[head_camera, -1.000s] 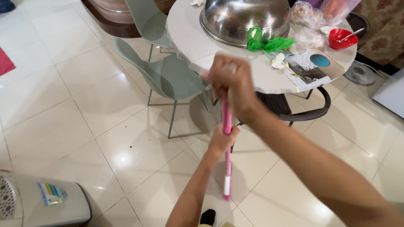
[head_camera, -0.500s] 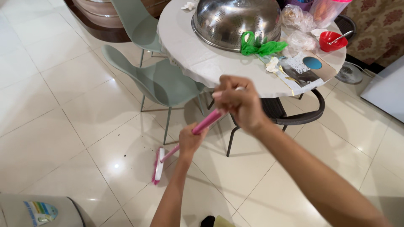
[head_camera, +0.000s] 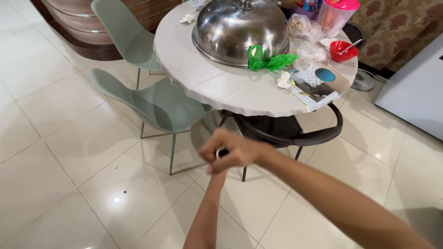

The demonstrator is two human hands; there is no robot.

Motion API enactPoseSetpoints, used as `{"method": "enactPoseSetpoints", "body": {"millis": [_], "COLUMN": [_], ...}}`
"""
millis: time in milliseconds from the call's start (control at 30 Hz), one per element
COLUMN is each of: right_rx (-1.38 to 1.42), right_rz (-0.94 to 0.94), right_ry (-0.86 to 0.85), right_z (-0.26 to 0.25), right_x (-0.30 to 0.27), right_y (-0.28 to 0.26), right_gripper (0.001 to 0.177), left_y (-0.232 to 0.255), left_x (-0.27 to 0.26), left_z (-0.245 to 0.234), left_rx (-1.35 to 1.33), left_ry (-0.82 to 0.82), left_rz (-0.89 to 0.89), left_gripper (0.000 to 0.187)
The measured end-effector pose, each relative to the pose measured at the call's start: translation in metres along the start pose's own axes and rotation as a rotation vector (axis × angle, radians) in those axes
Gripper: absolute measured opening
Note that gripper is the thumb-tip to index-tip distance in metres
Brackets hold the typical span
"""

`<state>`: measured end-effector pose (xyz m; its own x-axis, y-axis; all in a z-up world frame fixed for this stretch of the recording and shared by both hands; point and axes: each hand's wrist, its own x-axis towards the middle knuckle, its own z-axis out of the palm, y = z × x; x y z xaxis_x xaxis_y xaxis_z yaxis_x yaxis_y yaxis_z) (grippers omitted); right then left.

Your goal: The person moves a chair aside and then reattaches the head of a pink broom to its handle by pushing and twisting the components together by hand.

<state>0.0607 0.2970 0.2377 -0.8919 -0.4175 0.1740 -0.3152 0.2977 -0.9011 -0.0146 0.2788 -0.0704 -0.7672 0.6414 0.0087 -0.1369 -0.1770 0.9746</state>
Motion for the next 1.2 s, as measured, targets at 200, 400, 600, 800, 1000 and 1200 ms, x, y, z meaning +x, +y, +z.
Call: {"method": "enactPoseSetpoints", "body": {"millis": [200, 400, 600, 800, 1000, 1200], "right_rx": [0.241, 0.594, 0.596, 0.598, 0.537, 0.492], "right_rz": [0.041, -0.108, -0.214, -0.333, -0.248, -0.177], "right_ry": [0.285, 0.528, 0.751, 0.974, 1.13, 1.229], "right_z": [0.008, -0.009, 0.0, -0.033, -0.073, -0.09], "right_x": [-0.011, -0.014, -0.049, -0.109, -0.175, -0.252], "right_y": [0.024, 0.023, 0.036, 0.012, -0.033, -0.065], "right_gripper": [0.035, 0.03, 0.03, 0.023, 0.034, 0.035], "left_y": [-0.025, 0.03, 0.065, 0.107, 0.136, 0.119], "left_x": [0.013, 0.006, -0.01, -0.018, -0.034, -0.055], "left_z": [-0.029, -0.047, -0.053, 0.008, 0.098, 0.19], "left_rx": [0.072, 0.593, 0.764, 0.929, 0.982, 0.903], "left_ry": [-0.044, -0.089, -0.086, -0.105, -0.216, -0.333], "left_rz": [0.119, 0.073, 0.063, 0.045, -0.009, 0.024], "left_gripper": [0.02, 0.04, 0.024, 0.023, 0.03, 0.033]}}
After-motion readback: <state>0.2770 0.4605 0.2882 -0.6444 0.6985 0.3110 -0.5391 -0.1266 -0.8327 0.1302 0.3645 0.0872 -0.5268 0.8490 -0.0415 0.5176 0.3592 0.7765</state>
